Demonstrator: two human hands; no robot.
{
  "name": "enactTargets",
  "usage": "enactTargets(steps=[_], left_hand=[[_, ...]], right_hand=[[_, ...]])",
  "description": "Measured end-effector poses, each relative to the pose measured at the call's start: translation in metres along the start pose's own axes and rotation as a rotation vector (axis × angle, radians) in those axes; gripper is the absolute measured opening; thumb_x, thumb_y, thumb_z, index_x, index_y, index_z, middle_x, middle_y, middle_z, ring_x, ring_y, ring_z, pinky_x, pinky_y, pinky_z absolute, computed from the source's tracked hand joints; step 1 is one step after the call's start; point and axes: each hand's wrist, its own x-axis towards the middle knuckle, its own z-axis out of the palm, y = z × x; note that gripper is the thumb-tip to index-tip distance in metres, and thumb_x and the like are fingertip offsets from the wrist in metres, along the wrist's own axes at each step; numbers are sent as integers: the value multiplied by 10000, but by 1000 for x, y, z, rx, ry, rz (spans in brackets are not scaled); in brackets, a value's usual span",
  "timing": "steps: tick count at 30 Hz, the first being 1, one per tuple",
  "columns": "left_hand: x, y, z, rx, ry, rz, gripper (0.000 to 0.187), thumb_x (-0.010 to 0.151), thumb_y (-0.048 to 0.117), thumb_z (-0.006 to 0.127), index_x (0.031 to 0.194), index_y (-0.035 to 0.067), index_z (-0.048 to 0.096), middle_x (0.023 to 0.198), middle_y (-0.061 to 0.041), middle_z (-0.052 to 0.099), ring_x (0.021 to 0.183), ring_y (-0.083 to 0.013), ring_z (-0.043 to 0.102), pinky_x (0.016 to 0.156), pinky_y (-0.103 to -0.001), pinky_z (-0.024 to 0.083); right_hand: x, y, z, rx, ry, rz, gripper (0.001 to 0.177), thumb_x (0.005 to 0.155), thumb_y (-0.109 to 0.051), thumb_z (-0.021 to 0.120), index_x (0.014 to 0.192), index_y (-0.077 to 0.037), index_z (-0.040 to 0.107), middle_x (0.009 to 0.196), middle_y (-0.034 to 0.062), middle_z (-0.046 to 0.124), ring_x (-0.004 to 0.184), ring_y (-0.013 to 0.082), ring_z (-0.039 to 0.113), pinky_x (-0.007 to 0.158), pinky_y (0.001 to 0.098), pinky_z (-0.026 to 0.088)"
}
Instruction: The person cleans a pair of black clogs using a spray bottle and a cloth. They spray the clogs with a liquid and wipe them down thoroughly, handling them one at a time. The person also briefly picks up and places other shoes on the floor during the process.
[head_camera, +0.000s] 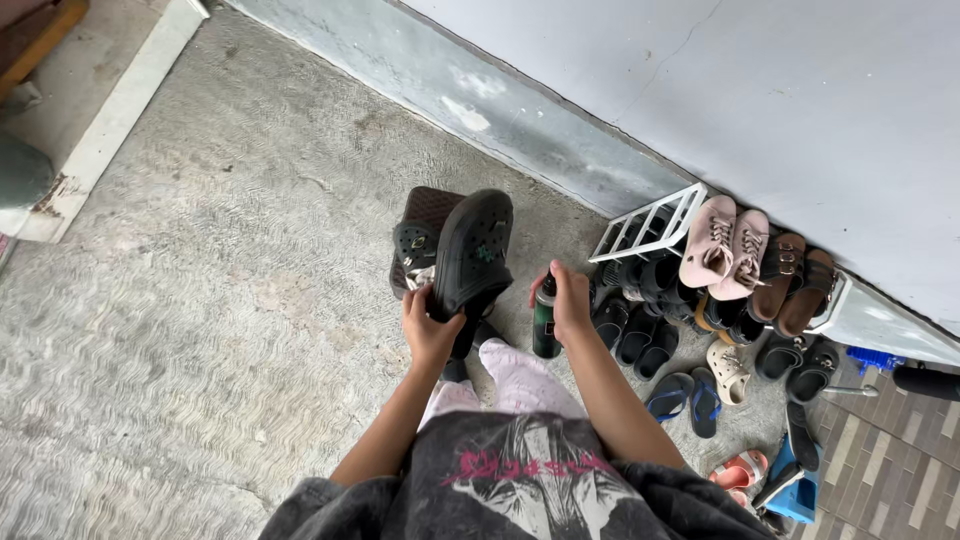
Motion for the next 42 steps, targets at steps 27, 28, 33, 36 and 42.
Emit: enactTargets(steps=[27,28,33,36,42], left_hand=[[7,10,34,-765,251,-435,652,840,289,805,1337,-33,532,1189,-121,646,1059,-177,617,928,-297,490],[7,11,39,-761,263,-452,657,843,283,804,1346,-30,521,1196,-111,634,1069,-173,609,934,-296,481],[-3,26,55,-872,280,-428,597,860,236,796,1332,-32,547,1201,-120,636,1077,-173,610,957,-303,485],[-8,32,55,-887,302,-444,586,842,199,797,1320,-12,532,1174,-126,651,1052,-178,621,939,-310,495],[-7,38,46,-936,319,-338,621,835,161,817,1324,-5,474,1186,-115,633,1059,-172,630,948,-305,515]], right_hand=[[-13,-33,-16,-211,-387,-215,472,1007,-306,532,675,10,644,584,115,623,498,175,592,514,307,473],[-14,-34,-20,-237,-396,-200,484,1014,-316,525,674,7,644,572,111,621,491,169,587,511,301,466],[-14,-26,-34,-309,-411,-163,496,1015,-346,531,686,7,650,570,103,623,490,152,591,502,292,473],[-8,-22,-35,-302,-407,-172,481,991,-348,559,688,14,651,578,103,622,481,155,591,478,297,470],[-9,-23,-30,-353,-449,-143,498,1001,-358,546,680,8,655,567,96,624,483,147,601,491,292,484]])
